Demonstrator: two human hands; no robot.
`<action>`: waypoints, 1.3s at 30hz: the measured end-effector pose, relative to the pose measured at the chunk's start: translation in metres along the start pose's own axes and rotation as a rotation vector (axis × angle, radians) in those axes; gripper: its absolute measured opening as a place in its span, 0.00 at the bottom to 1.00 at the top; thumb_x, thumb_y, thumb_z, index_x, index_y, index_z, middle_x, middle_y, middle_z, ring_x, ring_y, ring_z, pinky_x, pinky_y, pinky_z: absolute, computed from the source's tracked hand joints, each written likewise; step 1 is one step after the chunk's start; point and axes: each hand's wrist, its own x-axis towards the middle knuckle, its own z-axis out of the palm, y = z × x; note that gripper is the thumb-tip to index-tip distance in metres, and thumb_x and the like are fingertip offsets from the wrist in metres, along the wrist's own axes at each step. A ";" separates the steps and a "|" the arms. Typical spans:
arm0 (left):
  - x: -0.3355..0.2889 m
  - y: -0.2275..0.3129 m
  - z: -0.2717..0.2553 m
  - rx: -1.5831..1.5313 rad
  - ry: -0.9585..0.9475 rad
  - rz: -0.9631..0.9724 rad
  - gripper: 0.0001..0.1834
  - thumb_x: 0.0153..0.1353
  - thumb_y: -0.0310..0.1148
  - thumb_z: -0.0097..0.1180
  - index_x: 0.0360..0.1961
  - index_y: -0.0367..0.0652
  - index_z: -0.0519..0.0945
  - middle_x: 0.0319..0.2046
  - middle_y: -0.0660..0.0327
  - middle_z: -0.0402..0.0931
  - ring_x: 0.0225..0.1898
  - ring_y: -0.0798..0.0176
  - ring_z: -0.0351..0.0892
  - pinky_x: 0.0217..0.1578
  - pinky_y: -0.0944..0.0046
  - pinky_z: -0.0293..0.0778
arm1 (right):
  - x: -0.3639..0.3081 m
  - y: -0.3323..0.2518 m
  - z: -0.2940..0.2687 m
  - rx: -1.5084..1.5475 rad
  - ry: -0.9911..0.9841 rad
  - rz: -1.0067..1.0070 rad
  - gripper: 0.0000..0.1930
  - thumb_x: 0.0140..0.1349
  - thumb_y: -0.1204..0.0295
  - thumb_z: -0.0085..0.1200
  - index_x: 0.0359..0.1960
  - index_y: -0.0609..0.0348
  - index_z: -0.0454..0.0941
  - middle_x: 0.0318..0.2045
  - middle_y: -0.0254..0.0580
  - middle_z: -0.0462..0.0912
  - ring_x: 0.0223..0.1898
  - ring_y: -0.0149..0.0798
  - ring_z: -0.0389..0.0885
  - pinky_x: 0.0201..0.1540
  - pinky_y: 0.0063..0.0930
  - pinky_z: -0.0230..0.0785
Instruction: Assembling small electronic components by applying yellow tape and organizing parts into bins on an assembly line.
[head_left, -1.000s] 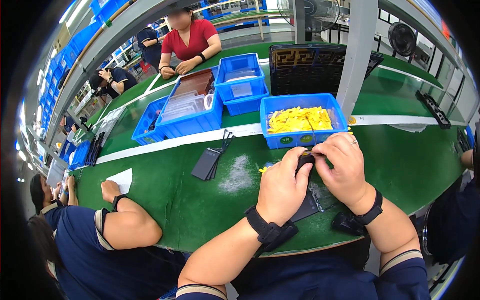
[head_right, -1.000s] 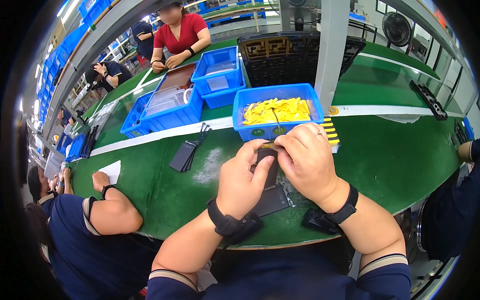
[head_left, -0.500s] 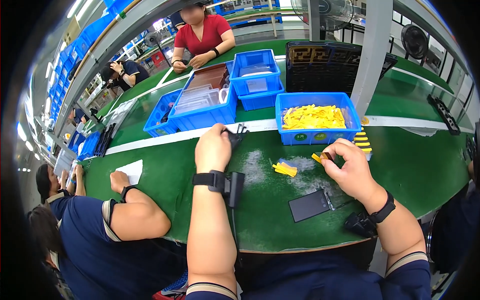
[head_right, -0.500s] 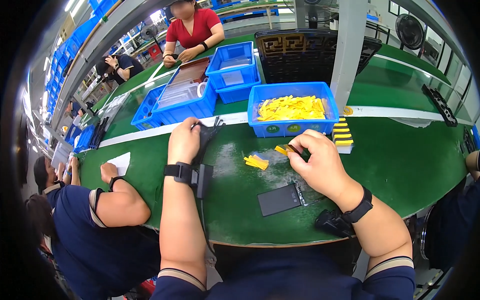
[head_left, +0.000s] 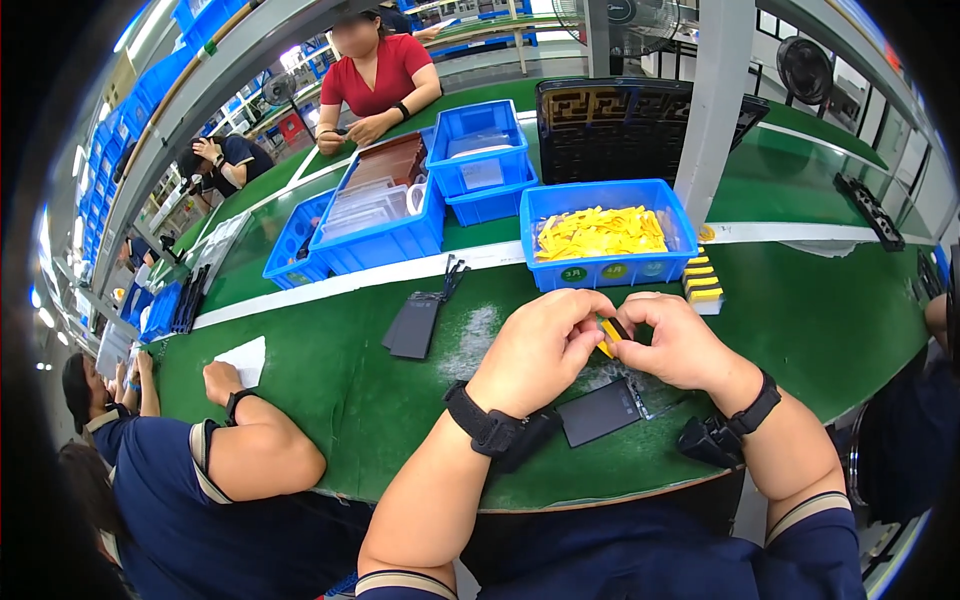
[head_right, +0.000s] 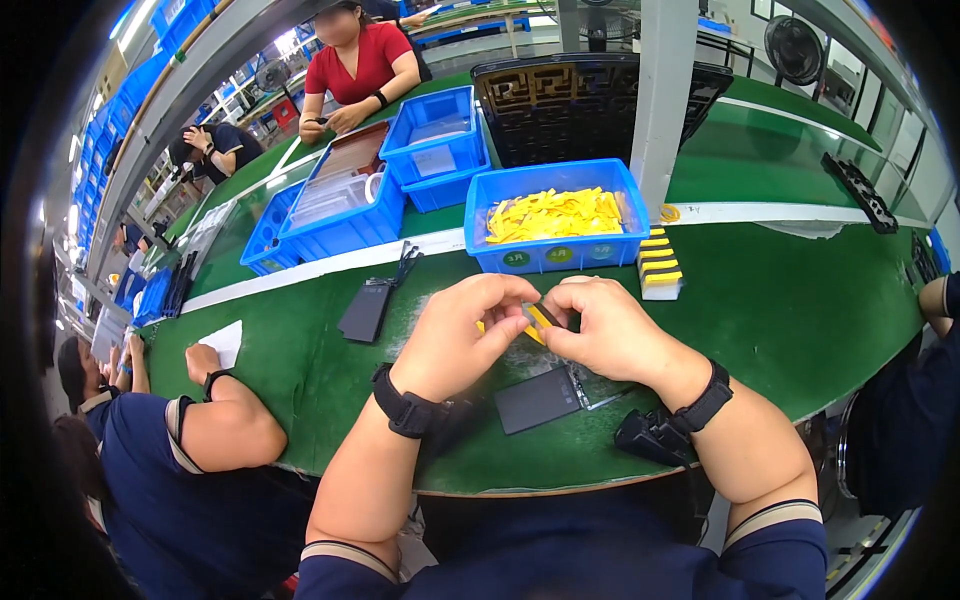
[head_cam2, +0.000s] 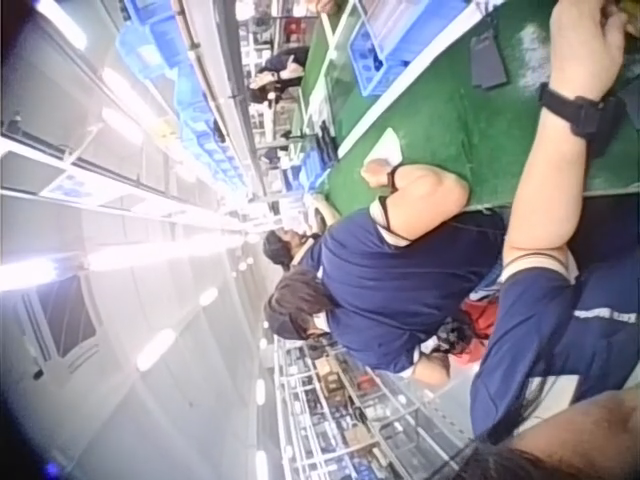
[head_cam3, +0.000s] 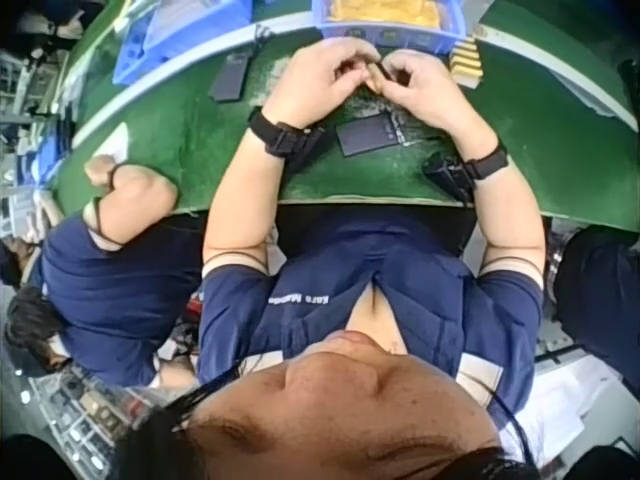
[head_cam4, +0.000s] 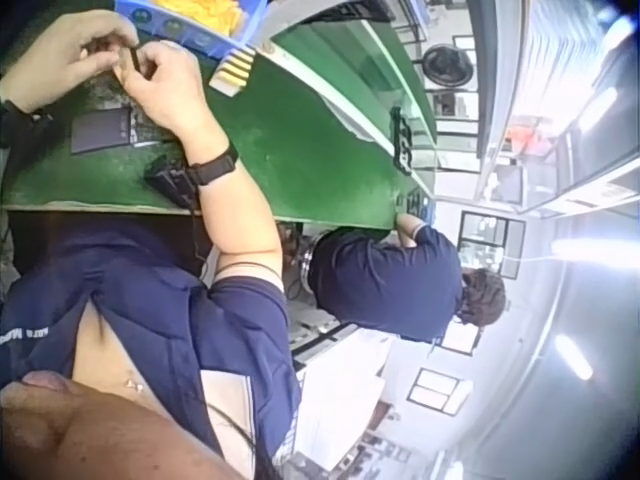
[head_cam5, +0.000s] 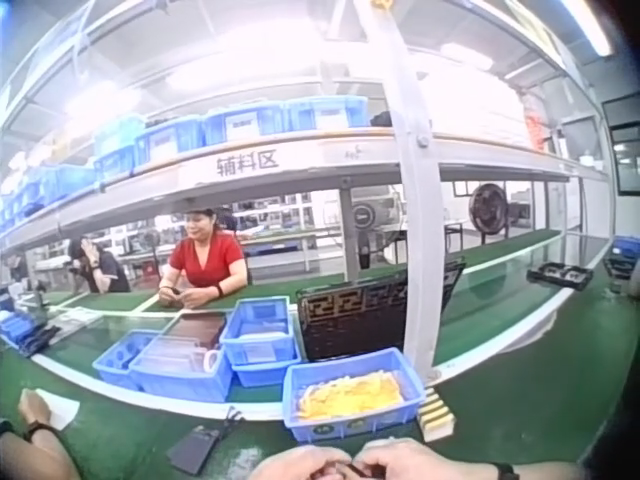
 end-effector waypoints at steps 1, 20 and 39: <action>0.000 0.001 -0.001 -0.001 -0.002 0.001 0.13 0.49 0.24 0.56 0.38 0.38 0.76 0.28 0.60 0.75 0.26 0.66 0.74 0.29 0.69 0.71 | 0.000 0.000 0.000 0.000 0.001 0.001 0.08 0.47 0.72 0.57 0.23 0.64 0.72 0.21 0.42 0.73 0.24 0.37 0.72 0.28 0.29 0.64; 0.002 -0.031 -0.004 -0.869 -0.059 -0.517 0.12 0.52 0.24 0.55 0.40 0.38 0.74 0.26 0.68 0.73 0.26 0.74 0.71 0.28 0.75 0.67 | 0.001 0.000 0.004 0.185 0.362 0.075 0.05 0.49 0.74 0.59 0.28 0.61 0.81 0.25 0.39 0.79 0.29 0.34 0.77 0.34 0.25 0.67; -0.022 0.019 0.032 0.352 -0.401 -0.105 0.20 0.41 0.36 0.65 0.34 0.37 0.73 0.30 0.51 0.71 0.34 0.49 0.72 0.36 0.56 0.70 | -0.004 -0.015 0.001 0.083 0.427 -0.073 0.06 0.50 0.79 0.55 0.31 0.61 0.80 0.27 0.42 0.78 0.30 0.38 0.76 0.35 0.26 0.67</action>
